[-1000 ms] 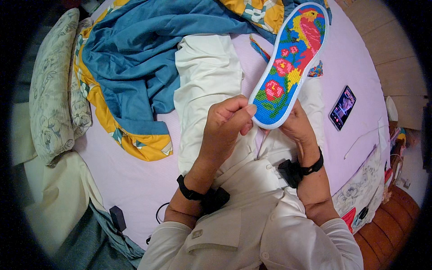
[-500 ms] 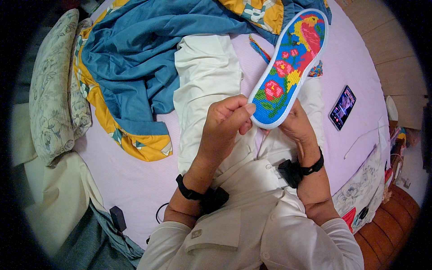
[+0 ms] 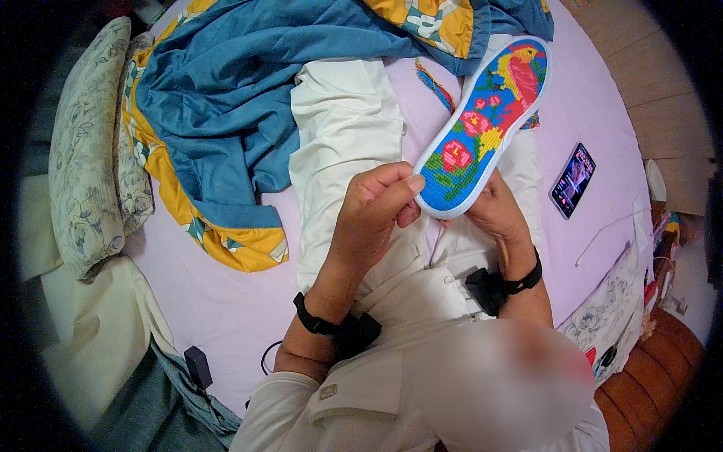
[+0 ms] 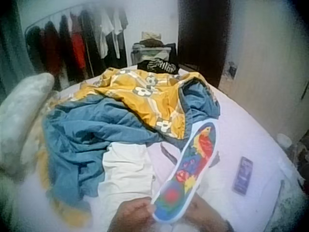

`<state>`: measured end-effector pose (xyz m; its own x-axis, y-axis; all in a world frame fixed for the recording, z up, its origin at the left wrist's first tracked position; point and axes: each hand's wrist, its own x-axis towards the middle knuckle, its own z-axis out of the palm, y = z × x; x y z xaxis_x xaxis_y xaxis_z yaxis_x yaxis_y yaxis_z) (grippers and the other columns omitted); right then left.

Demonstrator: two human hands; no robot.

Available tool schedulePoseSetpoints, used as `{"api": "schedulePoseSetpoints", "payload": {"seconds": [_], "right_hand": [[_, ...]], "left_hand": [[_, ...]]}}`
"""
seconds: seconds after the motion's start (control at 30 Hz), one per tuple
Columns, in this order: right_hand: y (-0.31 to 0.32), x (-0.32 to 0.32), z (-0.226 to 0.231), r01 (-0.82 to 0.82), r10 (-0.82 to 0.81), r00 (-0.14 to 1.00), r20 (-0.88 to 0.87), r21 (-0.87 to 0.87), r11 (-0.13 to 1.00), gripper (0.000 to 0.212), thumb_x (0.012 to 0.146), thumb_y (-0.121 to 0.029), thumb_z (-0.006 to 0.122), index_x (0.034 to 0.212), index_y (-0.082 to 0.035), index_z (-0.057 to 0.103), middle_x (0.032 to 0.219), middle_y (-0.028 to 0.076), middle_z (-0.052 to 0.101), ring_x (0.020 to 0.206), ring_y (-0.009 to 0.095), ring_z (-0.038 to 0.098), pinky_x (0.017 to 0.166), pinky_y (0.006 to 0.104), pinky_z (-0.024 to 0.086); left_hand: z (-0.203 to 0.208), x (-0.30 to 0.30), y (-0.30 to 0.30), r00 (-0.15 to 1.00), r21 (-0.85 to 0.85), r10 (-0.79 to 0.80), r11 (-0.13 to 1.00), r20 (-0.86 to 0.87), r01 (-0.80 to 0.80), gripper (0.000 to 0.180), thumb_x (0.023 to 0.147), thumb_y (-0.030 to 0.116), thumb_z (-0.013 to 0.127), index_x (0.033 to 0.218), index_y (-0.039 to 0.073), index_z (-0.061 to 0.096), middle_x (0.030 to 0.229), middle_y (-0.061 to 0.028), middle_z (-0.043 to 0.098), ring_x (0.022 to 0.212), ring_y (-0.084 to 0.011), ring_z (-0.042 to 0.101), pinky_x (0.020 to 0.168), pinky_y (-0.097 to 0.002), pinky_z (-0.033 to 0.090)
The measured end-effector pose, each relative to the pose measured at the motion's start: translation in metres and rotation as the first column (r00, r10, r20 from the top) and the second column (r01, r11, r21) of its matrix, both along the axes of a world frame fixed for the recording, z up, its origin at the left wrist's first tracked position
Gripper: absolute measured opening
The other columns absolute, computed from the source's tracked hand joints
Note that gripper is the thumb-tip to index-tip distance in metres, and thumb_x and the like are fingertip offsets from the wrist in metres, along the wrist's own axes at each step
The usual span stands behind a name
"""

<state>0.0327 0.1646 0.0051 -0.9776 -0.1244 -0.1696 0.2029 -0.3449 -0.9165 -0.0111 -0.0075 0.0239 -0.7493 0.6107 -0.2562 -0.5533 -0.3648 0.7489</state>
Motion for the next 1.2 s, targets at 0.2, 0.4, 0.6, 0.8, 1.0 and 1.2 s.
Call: {"api": "schedulePoseSetpoints", "payload": {"seconds": [0.2,0.4,0.6,0.8,1.0,1.2], "right_hand": [[-0.003,0.002,0.001,0.09,-0.087,0.996,-0.026,0.117,0.989,0.025,0.083,-0.004,0.059,0.107,-0.002,0.053,0.09,0.007,0.062,0.07,0.014,0.061,0.055,0.0274,0.052],[-0.005,0.004,0.002,0.094,-0.073,0.995,-0.071,0.381,0.92,0.03,0.081,-0.002,0.058,0.11,-0.002,0.051,0.1,0.007,0.06,0.088,0.017,0.059,0.077,0.03,0.049],[-0.003,0.003,-0.003,0.154,-0.086,0.984,-0.154,0.512,0.845,0.032,0.083,-0.004,0.054,0.115,-0.002,0.049,0.107,0.009,0.058,0.102,0.021,0.054,0.09,0.0317,0.041],[-0.009,-0.006,0.019,0.574,-0.219,0.813,-0.539,0.685,0.448,0.019,0.078,0.004,0.05,0.097,0.0,0.053,0.096,0.018,0.055,0.091,0.035,0.053,0.079,0.038,0.043],[-0.024,-0.002,0.026,0.66,0.123,0.66,-0.741,0.65,0.376,0.028,0.063,0.005,0.06,0.09,0.0,0.055,0.09,0.015,0.052,0.085,0.034,0.052,0.074,0.0394,0.043],[-0.025,-0.008,0.019,0.628,0.172,0.663,-0.729,0.666,0.402,0.026,0.064,0.005,0.06,0.088,0.0,0.053,0.088,0.015,0.05,0.083,0.034,0.05,0.071,0.0389,0.042]], "left_hand": [[-0.001,0.001,0.0,1.0,-0.046,-0.001,0.999,-0.016,0.0,0.016,0.084,0.015,0.054,0.076,0.001,0.058,0.062,0.0018,0.051,0.053,-0.0028,0.038,0.049,-0.0174,0.029],[-0.005,0.001,0.001,0.992,-0.142,-0.008,0.99,-0.129,-0.011,0.016,0.085,0.013,0.053,0.078,0.0,0.059,0.062,0.0019,0.051,0.053,-0.0024,0.039,0.05,-0.0167,0.031],[-0.007,0.002,0.002,0.962,-0.243,-0.027,0.969,-0.273,-0.042,0.017,0.087,0.013,0.051,0.08,0.0,0.058,0.062,0.0007,0.052,0.051,-0.003,0.043,0.049,-0.0175,0.035],[-0.015,0.001,0.001,0.966,-0.225,0.022,0.971,-0.257,-0.082,0.018,0.09,0.015,0.05,0.086,-0.001,0.056,0.066,-0.0024,0.056,0.051,-0.0064,0.051,0.049,-0.0195,0.041],[-0.017,0.001,0.002,0.962,-0.198,-0.008,0.979,-0.274,-0.048,0.017,0.09,0.014,0.05,0.091,-0.002,0.055,0.071,-0.0046,0.058,0.055,-0.0086,0.054,0.053,-0.0213,0.044],[-0.019,0.003,0.002,0.96,-0.233,-0.036,0.972,-0.277,-0.031,0.016,0.089,0.013,0.051,0.088,-0.003,0.056,0.07,-0.0055,0.058,0.055,-0.0093,0.054,0.053,-0.0225,0.045]]}}
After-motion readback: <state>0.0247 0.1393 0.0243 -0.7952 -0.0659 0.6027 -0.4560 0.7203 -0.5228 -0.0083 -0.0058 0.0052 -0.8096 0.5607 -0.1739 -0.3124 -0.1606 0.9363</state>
